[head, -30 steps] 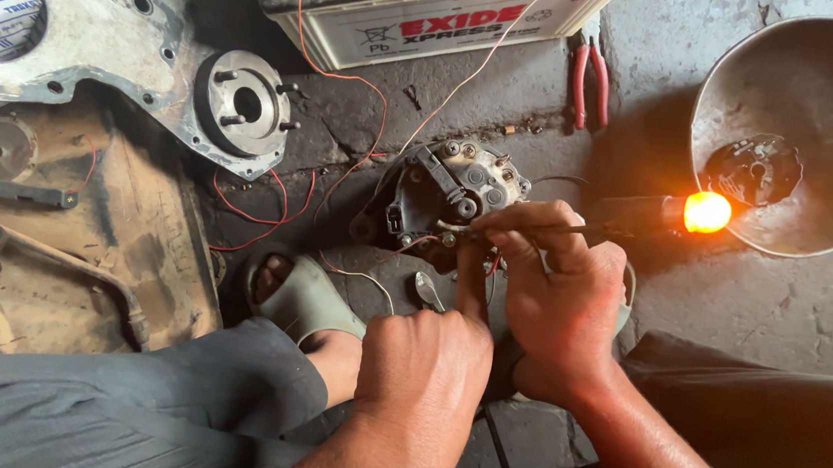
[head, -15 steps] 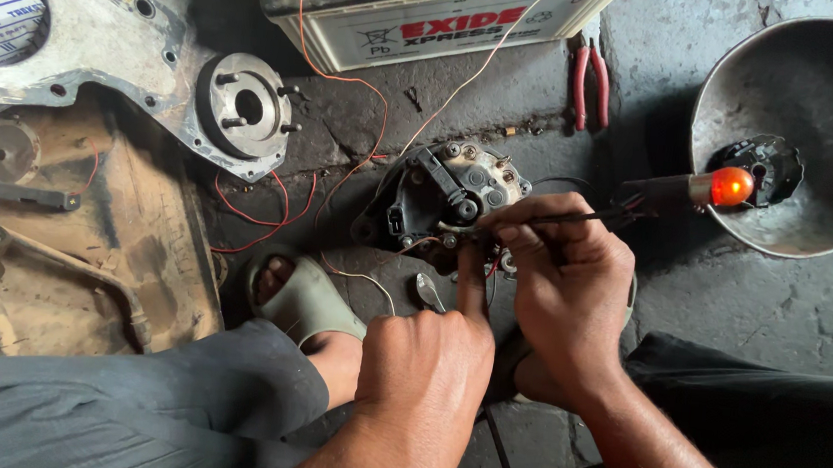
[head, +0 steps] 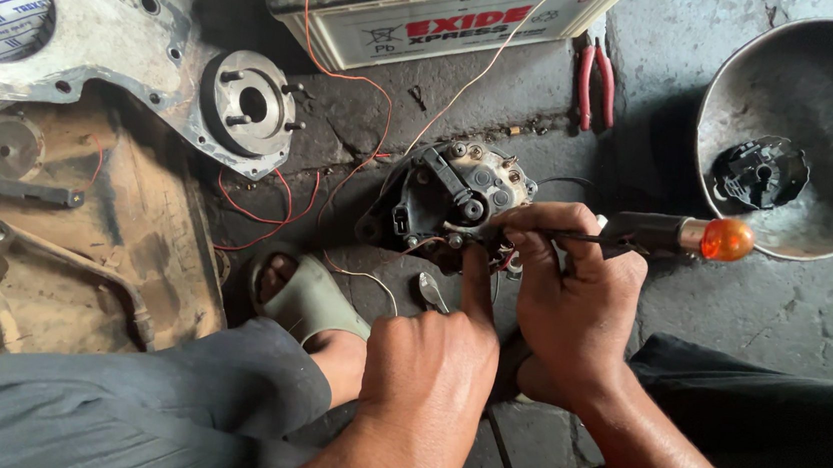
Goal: The person sits on the floor and uses a test light connected to a battery to check electrical continuity on a disassembled starter motor component. They repeatedly touch the test light probe to various terminals and internal contacts while observing whether the bulb illuminates.
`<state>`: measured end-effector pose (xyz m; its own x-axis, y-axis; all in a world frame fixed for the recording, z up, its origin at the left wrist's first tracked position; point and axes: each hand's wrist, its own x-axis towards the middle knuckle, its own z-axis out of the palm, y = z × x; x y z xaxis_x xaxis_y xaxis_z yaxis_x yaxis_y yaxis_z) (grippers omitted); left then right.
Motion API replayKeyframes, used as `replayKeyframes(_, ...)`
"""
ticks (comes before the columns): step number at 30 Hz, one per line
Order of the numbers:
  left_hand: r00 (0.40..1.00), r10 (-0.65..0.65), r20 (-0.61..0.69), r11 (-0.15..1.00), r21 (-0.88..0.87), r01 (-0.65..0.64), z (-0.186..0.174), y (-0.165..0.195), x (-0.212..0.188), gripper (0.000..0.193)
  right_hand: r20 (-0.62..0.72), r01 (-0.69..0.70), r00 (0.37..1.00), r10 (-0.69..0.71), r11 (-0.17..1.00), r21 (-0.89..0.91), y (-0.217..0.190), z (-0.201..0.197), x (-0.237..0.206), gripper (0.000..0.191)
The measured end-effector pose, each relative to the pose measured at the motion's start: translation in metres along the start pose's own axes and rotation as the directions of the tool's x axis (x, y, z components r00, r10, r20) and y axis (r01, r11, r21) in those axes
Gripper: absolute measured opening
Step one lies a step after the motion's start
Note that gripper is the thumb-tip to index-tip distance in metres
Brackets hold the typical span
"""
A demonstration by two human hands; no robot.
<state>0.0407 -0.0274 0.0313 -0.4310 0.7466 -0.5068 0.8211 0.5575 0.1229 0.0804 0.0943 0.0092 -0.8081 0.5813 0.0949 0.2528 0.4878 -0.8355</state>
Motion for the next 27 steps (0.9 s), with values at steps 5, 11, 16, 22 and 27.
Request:
replayKeyframes(5, 0.999, -0.006, -0.034, 1.0, 0.001, 0.006, 0.001, 0.0005, -0.0013, 0.077, 0.01, 0.139, 0.99, -0.138, 0.988, -0.073, 0.0002, -0.0003, 0.0035, 0.016)
replayKeyframes(11, 0.999, 0.043, 0.009, 0.999, -0.009, -0.043, 0.0077, 0.0014, -0.0011, 0.01, 0.026, 0.183, 0.983, -0.181, 0.966, -0.183, -0.0031, -0.0003, 0.0027, 0.014)
replayKeyframes(16, 0.999, 0.0, -0.052, 1.0, -0.002, 0.0, 0.0082, 0.0024, -0.0003, 0.045, 0.003, 0.119, 0.993, -0.119, 0.991, -0.07, -0.0016, 0.0007, 0.001, 0.012)
replayKeyframes(22, 0.999, -0.019, -0.039, 1.0, 0.01, 0.019, 0.0036, 0.0018, 0.0007, 0.047, 0.005, 0.027, 1.0, -0.027, 1.0, -0.003, -0.0013, 0.0002, -0.001, 0.014)
replayKeyframes(27, 0.998, 0.015, 0.056, 0.998, -0.069, -0.011, 0.0051, 0.0001, 0.0012, 0.006, 0.046, 0.069, 0.996, -0.07, 0.997, 0.029, -0.0053, -0.0002, -0.003, 0.016)
